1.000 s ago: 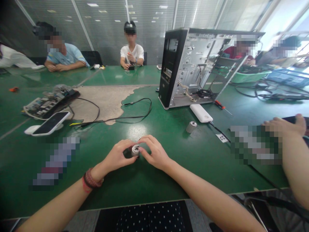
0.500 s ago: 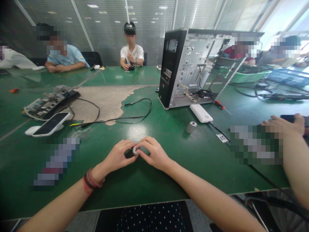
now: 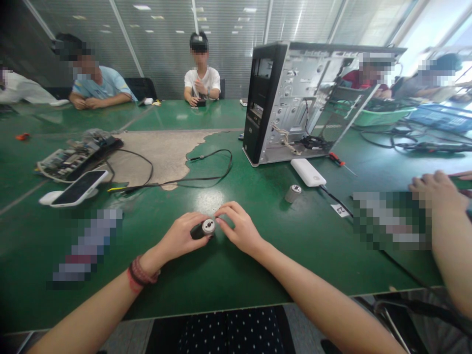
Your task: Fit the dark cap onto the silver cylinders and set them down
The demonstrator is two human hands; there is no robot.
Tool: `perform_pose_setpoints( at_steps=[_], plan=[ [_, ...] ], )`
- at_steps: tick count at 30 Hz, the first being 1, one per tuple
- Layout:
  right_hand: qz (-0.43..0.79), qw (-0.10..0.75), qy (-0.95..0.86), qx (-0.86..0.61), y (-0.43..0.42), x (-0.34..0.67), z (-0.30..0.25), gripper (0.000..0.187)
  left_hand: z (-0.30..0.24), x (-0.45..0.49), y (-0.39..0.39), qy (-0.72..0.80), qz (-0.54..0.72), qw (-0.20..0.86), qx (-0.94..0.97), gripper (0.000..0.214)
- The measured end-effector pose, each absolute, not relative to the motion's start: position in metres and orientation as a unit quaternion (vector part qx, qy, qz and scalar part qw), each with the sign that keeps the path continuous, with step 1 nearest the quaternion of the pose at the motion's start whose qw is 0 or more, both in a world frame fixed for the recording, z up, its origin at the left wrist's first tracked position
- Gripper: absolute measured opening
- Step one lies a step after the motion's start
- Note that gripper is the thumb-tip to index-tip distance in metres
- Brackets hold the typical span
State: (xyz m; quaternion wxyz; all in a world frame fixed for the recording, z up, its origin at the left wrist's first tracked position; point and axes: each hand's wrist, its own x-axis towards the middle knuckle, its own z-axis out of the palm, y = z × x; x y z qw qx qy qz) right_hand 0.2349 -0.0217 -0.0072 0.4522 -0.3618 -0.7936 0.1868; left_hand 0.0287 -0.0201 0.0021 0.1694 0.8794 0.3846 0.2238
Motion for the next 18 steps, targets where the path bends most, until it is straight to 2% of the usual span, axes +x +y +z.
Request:
perform_pose_setpoints(
  at_steps=[10, 18],
  plan=[
    [0.184, 0.286, -0.840, -0.424, -0.011, 0.239, -0.029, 0.011, 0.009, 0.028, -0.018, 0.400, 0.204, 0.128, 0.884, 0.021],
    [0.190, 0.276, -0.843, -0.420, -0.012, 0.238, -0.029, 0.016, 0.012, 0.024, -0.017, 0.396, 0.190, 0.135, 0.888, 0.023]
  ],
)
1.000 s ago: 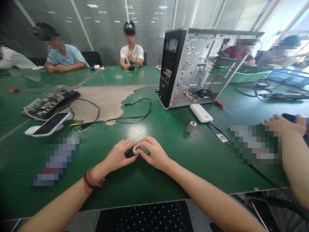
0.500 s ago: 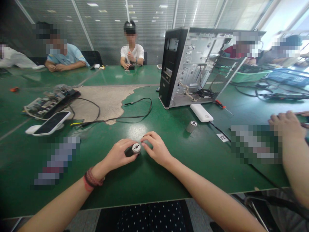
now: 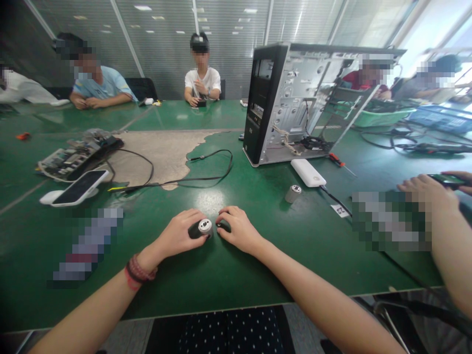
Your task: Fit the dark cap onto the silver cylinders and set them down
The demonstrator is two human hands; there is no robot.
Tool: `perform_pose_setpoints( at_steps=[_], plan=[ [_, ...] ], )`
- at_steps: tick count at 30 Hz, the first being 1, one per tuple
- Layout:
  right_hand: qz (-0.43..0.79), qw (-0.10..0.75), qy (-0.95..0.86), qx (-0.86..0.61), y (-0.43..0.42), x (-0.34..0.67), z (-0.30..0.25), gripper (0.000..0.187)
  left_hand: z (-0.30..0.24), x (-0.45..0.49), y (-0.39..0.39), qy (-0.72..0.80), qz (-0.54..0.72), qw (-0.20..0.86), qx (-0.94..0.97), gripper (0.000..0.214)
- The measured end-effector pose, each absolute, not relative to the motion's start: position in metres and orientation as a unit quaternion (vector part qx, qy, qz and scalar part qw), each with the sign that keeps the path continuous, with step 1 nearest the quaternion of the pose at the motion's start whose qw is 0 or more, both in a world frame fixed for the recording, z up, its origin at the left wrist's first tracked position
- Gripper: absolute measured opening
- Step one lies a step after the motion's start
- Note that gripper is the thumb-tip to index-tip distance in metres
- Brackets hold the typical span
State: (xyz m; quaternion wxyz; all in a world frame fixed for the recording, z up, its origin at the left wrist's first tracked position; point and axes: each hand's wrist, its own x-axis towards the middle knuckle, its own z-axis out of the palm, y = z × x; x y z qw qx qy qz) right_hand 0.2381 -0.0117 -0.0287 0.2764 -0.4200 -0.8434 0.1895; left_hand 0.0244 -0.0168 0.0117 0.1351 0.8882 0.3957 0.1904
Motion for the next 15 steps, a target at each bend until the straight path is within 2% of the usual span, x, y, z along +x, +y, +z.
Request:
perform_pose_setpoints(
  at_steps=[7, 15],
  plan=[
    [0.192, 0.329, -0.838, -0.390, -0.017, 0.236, -0.017, 0.022, 0.009, 0.020, -0.014, 0.378, 0.190, 0.147, 0.894, 0.022],
    [0.190, 0.362, -0.850, -0.332, -0.025, 0.227, -0.014, 0.041, 0.011, 0.014, -0.009, 0.357, 0.165, 0.129, 0.910, 0.028]
  ],
)
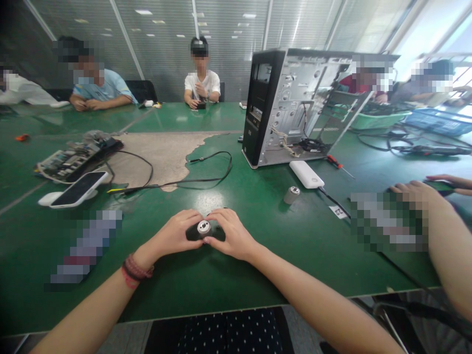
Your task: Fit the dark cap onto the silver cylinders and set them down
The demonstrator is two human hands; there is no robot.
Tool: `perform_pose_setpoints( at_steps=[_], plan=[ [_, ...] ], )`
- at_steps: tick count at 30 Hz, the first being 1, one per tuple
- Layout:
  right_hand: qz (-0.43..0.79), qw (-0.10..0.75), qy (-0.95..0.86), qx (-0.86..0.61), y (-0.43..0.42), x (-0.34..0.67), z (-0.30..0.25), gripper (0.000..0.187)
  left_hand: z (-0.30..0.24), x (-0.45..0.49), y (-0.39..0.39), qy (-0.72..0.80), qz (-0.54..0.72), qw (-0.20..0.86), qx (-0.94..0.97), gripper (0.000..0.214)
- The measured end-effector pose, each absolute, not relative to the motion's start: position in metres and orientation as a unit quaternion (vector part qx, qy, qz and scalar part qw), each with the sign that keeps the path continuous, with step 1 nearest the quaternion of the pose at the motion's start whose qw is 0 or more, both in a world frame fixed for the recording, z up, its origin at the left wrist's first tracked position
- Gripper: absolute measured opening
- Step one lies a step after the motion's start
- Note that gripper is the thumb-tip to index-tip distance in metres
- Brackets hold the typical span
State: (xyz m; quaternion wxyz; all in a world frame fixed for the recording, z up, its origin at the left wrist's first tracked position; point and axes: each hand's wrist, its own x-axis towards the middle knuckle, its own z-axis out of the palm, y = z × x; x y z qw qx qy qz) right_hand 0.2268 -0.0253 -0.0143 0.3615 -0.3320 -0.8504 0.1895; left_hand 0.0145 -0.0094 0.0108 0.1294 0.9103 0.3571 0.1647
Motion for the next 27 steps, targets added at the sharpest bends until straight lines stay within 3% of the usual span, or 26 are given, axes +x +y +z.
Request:
perform_pose_setpoints(
  at_steps=[16, 21, 27],
  plan=[
    [0.173, 0.377, -0.852, -0.321, -0.031, 0.218, -0.020, 0.031, 0.013, 0.007, -0.007, 0.357, 0.167, 0.129, 0.910, 0.021],
    [0.144, 0.440, -0.820, -0.337, -0.029, 0.227, -0.013, 0.033, 0.015, 0.006, -0.008, 0.355, 0.167, 0.130, 0.911, 0.019],
    [0.117, 0.517, -0.699, -0.479, -0.012, 0.268, 0.014, 0.028, 0.013, 0.006, -0.008, 0.364, 0.172, 0.117, 0.908, 0.013]
  ],
)
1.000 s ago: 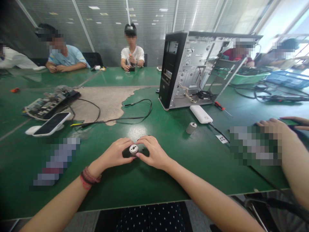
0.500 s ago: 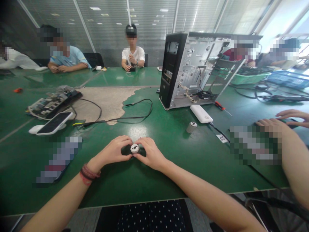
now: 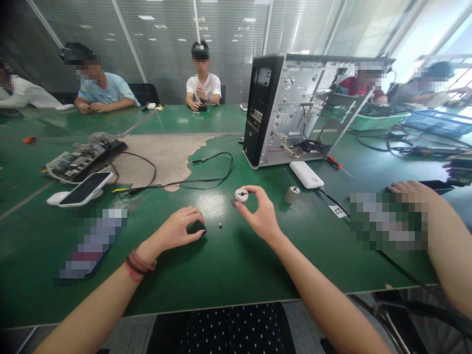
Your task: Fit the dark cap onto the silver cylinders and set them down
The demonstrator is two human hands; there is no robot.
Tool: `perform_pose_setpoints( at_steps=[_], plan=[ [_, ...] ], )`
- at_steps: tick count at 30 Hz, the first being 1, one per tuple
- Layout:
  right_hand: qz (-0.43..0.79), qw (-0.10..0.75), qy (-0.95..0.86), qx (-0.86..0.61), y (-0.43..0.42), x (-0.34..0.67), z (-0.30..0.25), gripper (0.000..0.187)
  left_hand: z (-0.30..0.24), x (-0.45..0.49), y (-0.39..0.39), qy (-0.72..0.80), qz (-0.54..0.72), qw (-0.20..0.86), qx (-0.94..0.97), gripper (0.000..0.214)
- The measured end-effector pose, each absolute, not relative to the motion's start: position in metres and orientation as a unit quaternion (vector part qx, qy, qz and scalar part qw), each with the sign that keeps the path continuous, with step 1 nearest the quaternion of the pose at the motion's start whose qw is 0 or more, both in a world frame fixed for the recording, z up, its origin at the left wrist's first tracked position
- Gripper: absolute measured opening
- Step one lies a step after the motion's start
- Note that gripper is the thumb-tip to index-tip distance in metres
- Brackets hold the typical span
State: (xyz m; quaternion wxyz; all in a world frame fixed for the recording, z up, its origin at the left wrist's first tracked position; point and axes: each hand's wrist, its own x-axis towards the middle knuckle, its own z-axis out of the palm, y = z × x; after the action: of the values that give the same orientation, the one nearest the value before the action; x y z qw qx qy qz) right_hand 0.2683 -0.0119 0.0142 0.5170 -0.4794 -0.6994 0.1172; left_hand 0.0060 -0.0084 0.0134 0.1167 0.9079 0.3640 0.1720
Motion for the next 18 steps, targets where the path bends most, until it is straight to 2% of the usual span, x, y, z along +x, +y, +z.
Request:
perform_pose_setpoints(
  at_steps=[4, 9, 18],
  plan=[
    [0.085, 0.526, -0.632, -0.562, -0.010, 0.321, 0.019, 0.035, 0.011, 0.007, -0.009, 0.374, 0.187, 0.106, 0.902, 0.011],
    [0.009, 0.444, -0.584, -0.680, -0.026, 0.389, -0.008, 0.044, 0.008, 0.008, -0.012, 0.376, 0.213, 0.092, 0.897, 0.016],
    [0.059, 0.358, -0.571, -0.736, -0.030, 0.430, -0.051, 0.048, 0.007, 0.010, -0.013, 0.366, 0.212, 0.097, 0.901, 0.015]
  ],
)
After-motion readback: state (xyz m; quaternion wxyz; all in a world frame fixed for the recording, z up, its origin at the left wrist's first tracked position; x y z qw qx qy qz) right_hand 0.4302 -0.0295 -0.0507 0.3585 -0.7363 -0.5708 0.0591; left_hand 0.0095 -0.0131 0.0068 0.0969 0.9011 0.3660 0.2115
